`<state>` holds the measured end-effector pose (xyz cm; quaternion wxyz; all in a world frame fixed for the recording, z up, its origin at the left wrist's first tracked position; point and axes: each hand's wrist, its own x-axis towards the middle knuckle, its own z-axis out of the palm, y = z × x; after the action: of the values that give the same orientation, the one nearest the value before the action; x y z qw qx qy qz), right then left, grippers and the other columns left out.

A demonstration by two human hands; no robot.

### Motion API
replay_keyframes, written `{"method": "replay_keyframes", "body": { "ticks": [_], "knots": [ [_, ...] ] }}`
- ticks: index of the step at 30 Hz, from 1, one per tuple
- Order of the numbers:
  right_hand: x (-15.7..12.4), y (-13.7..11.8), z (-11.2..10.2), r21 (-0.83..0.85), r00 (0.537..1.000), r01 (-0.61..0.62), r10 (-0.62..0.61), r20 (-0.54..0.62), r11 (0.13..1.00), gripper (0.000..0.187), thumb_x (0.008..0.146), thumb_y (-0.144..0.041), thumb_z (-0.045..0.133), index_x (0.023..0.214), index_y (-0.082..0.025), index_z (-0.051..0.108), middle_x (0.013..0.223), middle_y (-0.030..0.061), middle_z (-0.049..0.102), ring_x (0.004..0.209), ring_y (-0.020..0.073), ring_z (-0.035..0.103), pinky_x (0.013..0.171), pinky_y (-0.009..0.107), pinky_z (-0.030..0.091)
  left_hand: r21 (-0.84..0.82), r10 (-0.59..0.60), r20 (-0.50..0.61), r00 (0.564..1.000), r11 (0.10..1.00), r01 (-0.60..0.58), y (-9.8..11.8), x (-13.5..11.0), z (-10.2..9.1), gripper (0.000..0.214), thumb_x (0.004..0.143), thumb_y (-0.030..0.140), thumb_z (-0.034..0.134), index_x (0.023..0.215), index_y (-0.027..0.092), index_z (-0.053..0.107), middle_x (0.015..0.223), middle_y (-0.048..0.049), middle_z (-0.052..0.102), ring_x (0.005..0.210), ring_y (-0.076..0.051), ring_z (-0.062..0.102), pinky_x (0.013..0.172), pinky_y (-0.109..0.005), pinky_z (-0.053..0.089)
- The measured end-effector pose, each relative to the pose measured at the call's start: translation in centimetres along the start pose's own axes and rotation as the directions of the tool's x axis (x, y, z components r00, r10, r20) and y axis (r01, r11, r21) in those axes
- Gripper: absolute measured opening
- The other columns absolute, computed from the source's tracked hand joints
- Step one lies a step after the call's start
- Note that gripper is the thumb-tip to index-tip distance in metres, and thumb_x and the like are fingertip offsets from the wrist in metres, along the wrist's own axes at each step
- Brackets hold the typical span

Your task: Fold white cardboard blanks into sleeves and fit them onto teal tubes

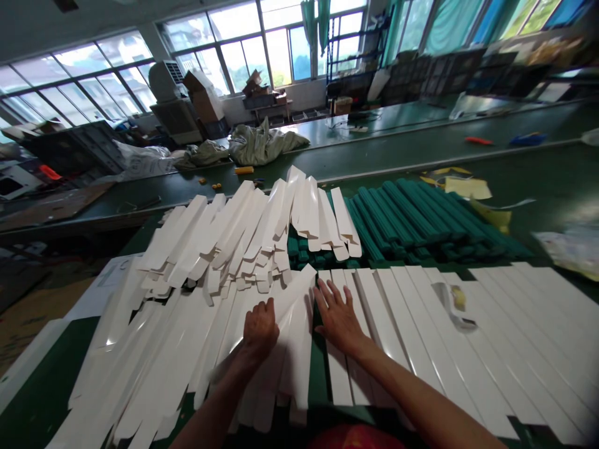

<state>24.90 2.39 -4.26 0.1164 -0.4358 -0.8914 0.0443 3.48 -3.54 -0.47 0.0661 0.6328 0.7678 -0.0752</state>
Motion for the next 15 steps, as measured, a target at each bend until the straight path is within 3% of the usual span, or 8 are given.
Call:
{"method": "replay_keyframes", "body": {
  "ticks": [3,5,8,10,12,13,14,15],
  "knots": [
    [2.5,-1.2,-2.7,0.063,0.985,0.175,-0.174,-0.020,0.983,0.094,0.069,-0.034,0.078,0.149,-0.014,0.032,0.154,0.0180,0.030,0.140,0.0380,0.028,0.113,0.060,0.017,0.044,0.192,-0.021,0.981,0.981,-0.191,-0.6,-1.2,-4.8,0.057,0.079,0.006,0.052,0.135,0.015,0.045,0.112,-0.0139,0.061,0.105,-0.029,0.057,0.093,-0.044,0.042],
    [3.9,-1.6,-4.2,0.111,0.976,0.215,-0.217,0.004,0.970,0.090,0.069,-0.032,0.078,0.146,-0.010,0.036,0.141,0.0208,0.048,0.127,0.0369,0.044,0.106,0.055,0.031,0.131,0.411,-0.047,0.910,0.906,-0.403,-0.6,-1.9,-8.4,0.058,0.079,0.004,0.051,0.136,0.015,0.044,0.108,-0.0131,0.063,0.100,-0.028,0.059,0.092,-0.045,0.042],
    [4.9,-1.1,-5.3,0.195,0.989,0.146,-0.146,-0.014,0.970,0.058,0.074,-0.025,0.071,0.126,-0.006,0.055,0.110,0.0193,0.063,0.103,0.0334,0.057,0.090,0.048,0.044,0.317,0.644,-0.281,0.712,0.762,-0.564,0.6,-2.5,-12.0,0.042,0.088,0.009,0.048,0.129,0.014,0.049,0.103,-0.0116,0.065,0.100,-0.027,0.061,0.099,-0.053,0.038],
    [4.7,-0.3,-5.2,0.360,0.998,0.067,-0.055,-0.044,0.930,0.037,0.079,-0.028,0.064,0.111,-0.008,0.061,0.102,0.0162,0.064,0.096,0.0298,0.058,0.083,0.043,0.048,0.359,0.665,-0.569,0.484,0.730,-0.582,1.7,-2.5,-12.7,0.035,0.090,0.014,0.053,0.124,0.020,0.053,0.107,-0.0072,0.066,0.109,-0.024,0.059,0.107,-0.054,0.030],
    [3.9,0.6,-4.5,0.560,0.999,-0.027,0.046,-0.021,0.828,0.031,0.084,-0.034,0.060,0.105,-0.012,0.060,0.098,0.0120,0.064,0.087,0.0244,0.060,0.075,0.036,0.050,0.215,0.447,-0.849,0.282,0.780,-0.587,2.9,-1.9,-12.3,0.036,0.083,0.022,0.068,0.117,0.022,0.056,0.104,-0.0046,0.065,0.108,-0.023,0.059,0.106,-0.048,0.035],
    [3.3,1.1,-4.1,0.628,0.995,-0.079,0.101,0.000,0.774,0.031,0.085,-0.037,0.059,0.105,-0.014,0.060,0.095,0.0099,0.064,0.082,0.0222,0.060,0.071,0.034,0.050,0.047,0.242,-0.936,0.257,0.808,-0.587,3.5,-1.3,-11.9,0.043,0.078,0.026,0.075,0.116,0.021,0.055,0.103,-0.0052,0.064,0.106,-0.023,0.060,0.102,-0.045,0.040],
    [2.7,1.5,-3.6,0.671,0.989,-0.124,0.150,0.020,0.731,0.032,0.085,-0.039,0.059,0.105,-0.015,0.059,0.093,0.0083,0.064,0.078,0.0208,0.060,0.067,0.032,0.050,-0.175,0.005,-0.954,0.299,0.800,-0.574,4.1,-0.6,-11.5,0.054,0.071,0.030,0.080,0.117,0.020,0.054,0.104,-0.0070,0.063,0.105,-0.024,0.060,0.097,-0.043,0.045],
    [2.2,1.9,-3.0,0.693,0.982,-0.154,0.188,0.027,0.705,0.032,0.085,-0.041,0.060,0.104,-0.015,0.059,0.091,0.0073,0.064,0.076,0.0199,0.060,0.065,0.031,0.050,-0.411,-0.209,-0.895,0.394,0.730,-0.546,4.9,0.2,-11.1,0.067,0.066,0.033,0.084,0.122,0.018,0.051,0.109,-0.0097,0.062,0.105,-0.025,0.060,0.092,-0.041,0.049]
  ]
}}
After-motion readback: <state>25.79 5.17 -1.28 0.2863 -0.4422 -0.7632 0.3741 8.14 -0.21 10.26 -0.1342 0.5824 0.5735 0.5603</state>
